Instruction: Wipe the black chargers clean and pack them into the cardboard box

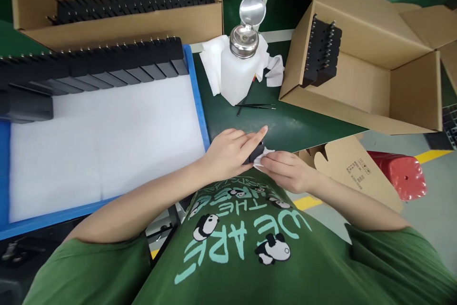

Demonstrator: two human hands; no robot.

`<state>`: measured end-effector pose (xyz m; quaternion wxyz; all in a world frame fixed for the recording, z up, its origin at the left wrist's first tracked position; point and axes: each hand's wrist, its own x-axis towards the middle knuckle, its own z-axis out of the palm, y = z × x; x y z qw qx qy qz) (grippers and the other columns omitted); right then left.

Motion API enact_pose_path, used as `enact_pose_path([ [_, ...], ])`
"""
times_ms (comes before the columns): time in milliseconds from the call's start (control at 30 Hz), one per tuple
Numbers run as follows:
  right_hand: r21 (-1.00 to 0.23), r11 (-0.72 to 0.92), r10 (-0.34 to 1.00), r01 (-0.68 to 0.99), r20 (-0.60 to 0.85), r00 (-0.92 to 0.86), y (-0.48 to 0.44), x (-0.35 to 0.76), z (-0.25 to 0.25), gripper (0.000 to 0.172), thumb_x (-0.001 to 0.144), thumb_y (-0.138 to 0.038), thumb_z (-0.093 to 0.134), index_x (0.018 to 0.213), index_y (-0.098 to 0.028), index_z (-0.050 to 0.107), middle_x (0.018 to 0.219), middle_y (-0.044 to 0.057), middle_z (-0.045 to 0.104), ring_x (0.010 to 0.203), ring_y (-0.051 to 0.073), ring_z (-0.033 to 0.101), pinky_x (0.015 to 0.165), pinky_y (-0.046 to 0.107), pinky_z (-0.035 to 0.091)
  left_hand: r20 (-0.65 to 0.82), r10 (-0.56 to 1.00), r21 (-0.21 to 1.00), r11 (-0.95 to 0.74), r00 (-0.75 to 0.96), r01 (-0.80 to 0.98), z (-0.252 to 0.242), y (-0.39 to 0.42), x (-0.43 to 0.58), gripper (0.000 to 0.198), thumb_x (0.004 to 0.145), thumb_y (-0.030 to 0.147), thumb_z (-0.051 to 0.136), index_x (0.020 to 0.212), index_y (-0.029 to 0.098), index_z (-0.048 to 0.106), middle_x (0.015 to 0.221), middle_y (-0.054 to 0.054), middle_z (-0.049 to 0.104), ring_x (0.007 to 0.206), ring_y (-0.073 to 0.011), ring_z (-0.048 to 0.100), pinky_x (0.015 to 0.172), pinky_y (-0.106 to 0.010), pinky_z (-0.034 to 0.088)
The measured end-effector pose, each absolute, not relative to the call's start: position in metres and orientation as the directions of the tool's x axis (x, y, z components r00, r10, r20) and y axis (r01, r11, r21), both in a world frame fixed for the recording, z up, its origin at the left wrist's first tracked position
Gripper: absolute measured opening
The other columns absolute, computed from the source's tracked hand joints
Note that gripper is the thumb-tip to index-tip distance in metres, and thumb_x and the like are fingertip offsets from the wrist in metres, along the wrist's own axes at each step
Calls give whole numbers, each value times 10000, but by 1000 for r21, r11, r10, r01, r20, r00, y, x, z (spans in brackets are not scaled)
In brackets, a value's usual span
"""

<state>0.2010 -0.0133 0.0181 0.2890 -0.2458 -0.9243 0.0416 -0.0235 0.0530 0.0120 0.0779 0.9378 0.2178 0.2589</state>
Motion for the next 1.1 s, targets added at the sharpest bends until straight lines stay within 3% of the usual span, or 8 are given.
enact_pose_path([
  [200,-223,873,485,435,505,-714,-12,203,20,181,876,-17,618,1054,-13,646,938,120,692,933,204,617,757,323,579,441,448,253,-894,778,371,12,53,-24,696,901,371,643,1435,28,357,1032,-110,723,840,-218,657,705,-340,476],
  [467,-227,887,459,402,522,-719,-8,202,21,126,906,-25,575,991,-59,663,936,100,683,931,180,611,752,299,574,426,466,296,-882,776,367,12,52,-24,714,917,323,602,1494,60,274,1059,-101,727,854,-218,669,708,-348,464],
  [1100,-221,897,440,382,527,-727,-6,198,19,167,936,-26,496,948,-99,646,925,88,684,890,160,613,733,288,590,425,459,273,-887,780,373,12,53,-24,668,922,334,595,1461,50,323,1006,-104,725,810,-214,658,694,-335,485],
])
